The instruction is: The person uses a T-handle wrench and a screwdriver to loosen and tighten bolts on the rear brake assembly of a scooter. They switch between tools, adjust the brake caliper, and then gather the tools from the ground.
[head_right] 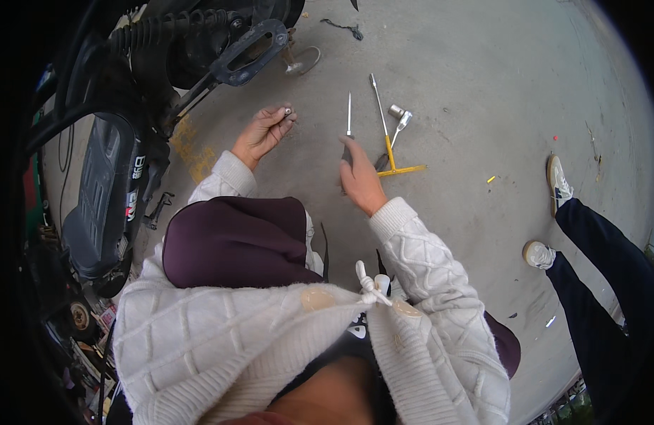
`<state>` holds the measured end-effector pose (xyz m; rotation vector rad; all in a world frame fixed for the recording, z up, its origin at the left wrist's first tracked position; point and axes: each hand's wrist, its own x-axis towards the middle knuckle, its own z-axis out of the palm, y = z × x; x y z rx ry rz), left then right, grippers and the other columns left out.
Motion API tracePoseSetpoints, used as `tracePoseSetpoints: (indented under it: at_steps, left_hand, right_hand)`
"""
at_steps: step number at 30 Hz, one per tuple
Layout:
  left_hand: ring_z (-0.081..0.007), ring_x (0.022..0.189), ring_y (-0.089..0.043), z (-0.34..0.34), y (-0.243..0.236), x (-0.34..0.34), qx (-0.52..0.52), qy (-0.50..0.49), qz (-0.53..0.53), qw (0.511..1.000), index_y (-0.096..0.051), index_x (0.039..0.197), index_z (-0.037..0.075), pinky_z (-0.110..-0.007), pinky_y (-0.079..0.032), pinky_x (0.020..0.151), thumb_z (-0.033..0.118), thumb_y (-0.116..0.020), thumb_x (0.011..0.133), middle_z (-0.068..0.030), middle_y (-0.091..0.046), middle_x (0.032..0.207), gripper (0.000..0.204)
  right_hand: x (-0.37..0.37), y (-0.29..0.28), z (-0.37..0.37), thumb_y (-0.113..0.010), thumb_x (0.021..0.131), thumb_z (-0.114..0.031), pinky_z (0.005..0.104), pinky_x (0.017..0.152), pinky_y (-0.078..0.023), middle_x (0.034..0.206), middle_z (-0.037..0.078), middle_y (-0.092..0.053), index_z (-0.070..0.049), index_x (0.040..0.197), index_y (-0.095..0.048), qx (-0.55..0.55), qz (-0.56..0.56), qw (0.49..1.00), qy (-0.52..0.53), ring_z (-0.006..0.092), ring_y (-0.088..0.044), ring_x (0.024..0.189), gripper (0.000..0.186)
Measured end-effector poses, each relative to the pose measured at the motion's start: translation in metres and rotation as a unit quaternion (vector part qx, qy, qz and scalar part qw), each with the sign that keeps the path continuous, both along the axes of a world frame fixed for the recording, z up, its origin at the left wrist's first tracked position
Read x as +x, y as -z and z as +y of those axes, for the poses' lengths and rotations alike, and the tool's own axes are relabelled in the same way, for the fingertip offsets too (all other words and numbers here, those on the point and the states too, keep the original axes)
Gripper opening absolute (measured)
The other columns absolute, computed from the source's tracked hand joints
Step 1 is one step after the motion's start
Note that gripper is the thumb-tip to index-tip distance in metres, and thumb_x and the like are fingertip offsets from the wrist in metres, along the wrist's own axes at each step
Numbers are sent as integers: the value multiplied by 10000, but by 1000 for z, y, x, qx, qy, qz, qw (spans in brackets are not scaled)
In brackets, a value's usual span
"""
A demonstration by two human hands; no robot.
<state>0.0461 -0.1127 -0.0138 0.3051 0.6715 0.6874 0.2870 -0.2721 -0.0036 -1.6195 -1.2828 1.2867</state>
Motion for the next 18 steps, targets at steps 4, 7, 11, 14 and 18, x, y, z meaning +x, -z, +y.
tracePoseSetpoints:
  at_steps: [4,7,11,14,18]
  left_hand:
    - [-239,1034,-664,12,-16,9,74,-59,28,995,-629,1118,-37,-306,-591,850,20,-589,961,-152,-665,1088,172]
    - [-248,1049,-661,10,-29,3,39,-102,-32,994,-628,1119,-33,-329,-585,879,11,-595,954,-157,-663,1104,174]
    - [-264,1067,-657,0,-45,-7,-44,-170,-12,984,-631,1104,-23,-366,-577,905,27,-606,951,-160,-664,1114,162]
    - [-279,1068,-663,-9,-55,-4,-80,-194,41,977,-631,1094,-17,-381,-579,901,38,-613,950,-166,-667,1124,155]
    - [-303,1077,-668,-13,-63,11,-90,-194,64,975,-629,1090,-20,-387,-586,908,37,-615,948,-179,-670,1138,154]
  right_hand:
    - [-12,-64,-12,-552,931,-130,374,1005,-429,1246,249,-599,34,1413,-408,26,70,997,32,315,-587,1163,529]
    - [-23,-86,-13,-601,919,-145,374,984,-445,1222,244,-615,45,1362,-473,47,37,998,11,313,-610,1130,499]
    - [-29,-91,-15,-638,903,-173,387,957,-465,1193,240,-633,41,1301,-544,68,-2,997,-23,348,-630,1089,461]
    - [-29,-90,-20,-639,897,-168,394,955,-466,1186,241,-635,33,1277,-568,105,1,994,-35,374,-619,1100,435]
    - [-25,-91,-23,-644,903,-153,357,922,-477,1131,216,-655,35,1279,-568,134,-15,991,-20,298,-642,1037,427]
